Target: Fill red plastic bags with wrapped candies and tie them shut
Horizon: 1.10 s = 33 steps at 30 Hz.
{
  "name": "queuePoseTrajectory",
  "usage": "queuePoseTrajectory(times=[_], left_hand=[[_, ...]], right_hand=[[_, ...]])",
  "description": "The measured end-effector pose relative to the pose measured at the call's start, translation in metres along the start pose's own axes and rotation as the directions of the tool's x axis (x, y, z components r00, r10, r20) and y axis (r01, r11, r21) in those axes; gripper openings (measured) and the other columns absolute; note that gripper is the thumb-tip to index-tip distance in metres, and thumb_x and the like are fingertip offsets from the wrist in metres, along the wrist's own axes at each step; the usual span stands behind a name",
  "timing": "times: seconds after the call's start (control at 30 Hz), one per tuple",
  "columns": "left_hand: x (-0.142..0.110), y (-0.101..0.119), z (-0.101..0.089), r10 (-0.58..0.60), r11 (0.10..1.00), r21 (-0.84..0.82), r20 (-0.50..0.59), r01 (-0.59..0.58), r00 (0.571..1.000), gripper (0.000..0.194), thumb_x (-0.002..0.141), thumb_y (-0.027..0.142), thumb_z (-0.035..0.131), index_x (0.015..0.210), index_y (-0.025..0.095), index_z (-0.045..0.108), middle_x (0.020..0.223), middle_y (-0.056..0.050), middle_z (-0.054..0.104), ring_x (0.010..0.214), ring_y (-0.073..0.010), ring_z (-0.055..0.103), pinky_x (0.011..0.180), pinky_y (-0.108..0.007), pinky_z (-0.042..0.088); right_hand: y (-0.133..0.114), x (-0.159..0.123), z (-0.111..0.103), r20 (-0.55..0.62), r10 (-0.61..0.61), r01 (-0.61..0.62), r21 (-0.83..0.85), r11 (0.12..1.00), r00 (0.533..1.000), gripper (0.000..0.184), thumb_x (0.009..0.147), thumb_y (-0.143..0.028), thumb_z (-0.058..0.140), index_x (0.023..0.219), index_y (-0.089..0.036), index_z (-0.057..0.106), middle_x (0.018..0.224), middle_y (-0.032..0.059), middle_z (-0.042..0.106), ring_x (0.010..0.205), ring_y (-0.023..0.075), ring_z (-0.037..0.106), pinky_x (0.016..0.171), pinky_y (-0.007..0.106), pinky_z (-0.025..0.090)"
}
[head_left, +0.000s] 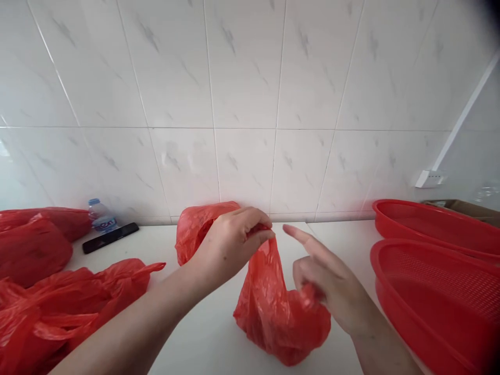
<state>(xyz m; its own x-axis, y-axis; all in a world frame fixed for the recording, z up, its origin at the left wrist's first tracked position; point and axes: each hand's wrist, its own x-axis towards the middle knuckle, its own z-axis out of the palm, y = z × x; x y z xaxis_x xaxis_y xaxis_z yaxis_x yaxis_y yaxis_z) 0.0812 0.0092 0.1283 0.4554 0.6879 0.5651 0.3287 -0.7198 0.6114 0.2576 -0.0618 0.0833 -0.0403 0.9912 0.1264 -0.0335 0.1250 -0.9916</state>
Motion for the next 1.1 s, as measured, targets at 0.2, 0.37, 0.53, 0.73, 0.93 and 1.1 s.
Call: queuePoseTrajectory(times=[0.2, 0.37, 0.53, 0.73, 0.93, 1.1], left_hand=[[-0.008, -0.005, 0.022, 0.083, 0.983, -0.154, -0.085, -0.096, 0.993, 0.015, 0.085, 0.035, 0.06, 0.089, 0.022, 0.053, 0.066, 0.005, 0.054, 0.058, -0.0096, 0.05, 0.051, -0.021, 0.042], [-0.022, -0.023, 0.034, 0.461, 0.887, 0.022, -0.001, -0.461, 0.888, 0.039, 0.07, 0.036, 0.077, 0.099, 0.021, 0.055, 0.087, -0.001, 0.056, 0.074, -0.0139, 0.053, 0.064, -0.026, 0.047], [-0.026, -0.037, 0.05, 0.368, 0.924, 0.084, 0.064, -0.373, 0.928, 0.012, 0.085, 0.011, 0.057, 0.077, 0.02, 0.061, 0.079, -0.001, 0.055, 0.072, -0.0126, 0.053, 0.065, -0.025, 0.044], [-0.033, -0.05, 0.062, -0.094, 0.954, -0.292, -0.053, 0.074, 0.994, 0.014, 0.089, 0.024, 0.053, 0.075, 0.02, 0.053, 0.118, -0.007, 0.051, 0.115, -0.0219, 0.045, 0.092, -0.035, 0.039], [-0.033, -0.051, 0.063, -0.294, 0.797, -0.488, 0.199, 0.355, 0.935, 0.021, 0.09, 0.031, 0.047, 0.074, 0.019, 0.046, 0.067, 0.005, 0.044, 0.062, -0.0098, 0.04, 0.059, -0.022, 0.035], [-0.036, -0.054, 0.067, -0.318, 0.8, -0.452, 0.241, 0.396, 0.917, 0.013, 0.087, 0.026, 0.051, 0.076, 0.02, 0.047, 0.066, 0.006, 0.045, 0.059, -0.009, 0.038, 0.055, -0.021, 0.032]], right_hand=[[0.013, 0.015, 0.011, 0.068, -0.007, 0.015, -0.118, 0.993, 0.998, 0.032, 0.082, -0.049, 0.057, 0.075, -0.018, 0.059, 0.059, -0.0049, 0.038, 0.053, 0.0082, 0.034, 0.05, 0.022, 0.031], [0.022, 0.025, 0.007, -0.109, 0.01, -0.006, 0.035, 0.999, 0.994, 0.031, 0.081, -0.05, 0.058, 0.076, -0.019, 0.058, 0.057, -0.0061, 0.038, 0.05, 0.0068, 0.032, 0.047, 0.02, 0.028], [0.032, 0.031, -0.001, -0.083, 0.017, -0.008, 0.102, 0.995, 0.996, 0.029, 0.088, -0.044, 0.049, 0.073, -0.02, 0.054, 0.054, -0.0042, 0.048, 0.044, 0.0073, 0.037, 0.04, 0.02, 0.023], [0.043, 0.038, -0.017, 0.209, -0.06, 0.01, 0.23, 0.973, 0.976, 0.034, 0.089, -0.038, 0.038, 0.083, -0.017, 0.064, 0.068, 0.0009, 0.056, 0.051, 0.0092, 0.041, 0.051, 0.024, 0.033], [0.042, 0.036, -0.019, 0.148, 0.002, 0.024, -0.177, 0.984, 0.989, 0.005, 0.079, -0.025, 0.055, 0.083, -0.022, 0.056, 0.071, -0.0037, 0.051, 0.061, 0.0099, 0.043, 0.056, 0.022, 0.036], [0.052, 0.042, -0.013, -0.109, -0.083, 0.001, -0.599, 0.8, 0.991, 0.03, 0.074, -0.017, 0.051, 0.1, -0.03, 0.054, 0.065, -0.0068, 0.048, 0.055, 0.0107, 0.044, 0.051, 0.023, 0.034]])
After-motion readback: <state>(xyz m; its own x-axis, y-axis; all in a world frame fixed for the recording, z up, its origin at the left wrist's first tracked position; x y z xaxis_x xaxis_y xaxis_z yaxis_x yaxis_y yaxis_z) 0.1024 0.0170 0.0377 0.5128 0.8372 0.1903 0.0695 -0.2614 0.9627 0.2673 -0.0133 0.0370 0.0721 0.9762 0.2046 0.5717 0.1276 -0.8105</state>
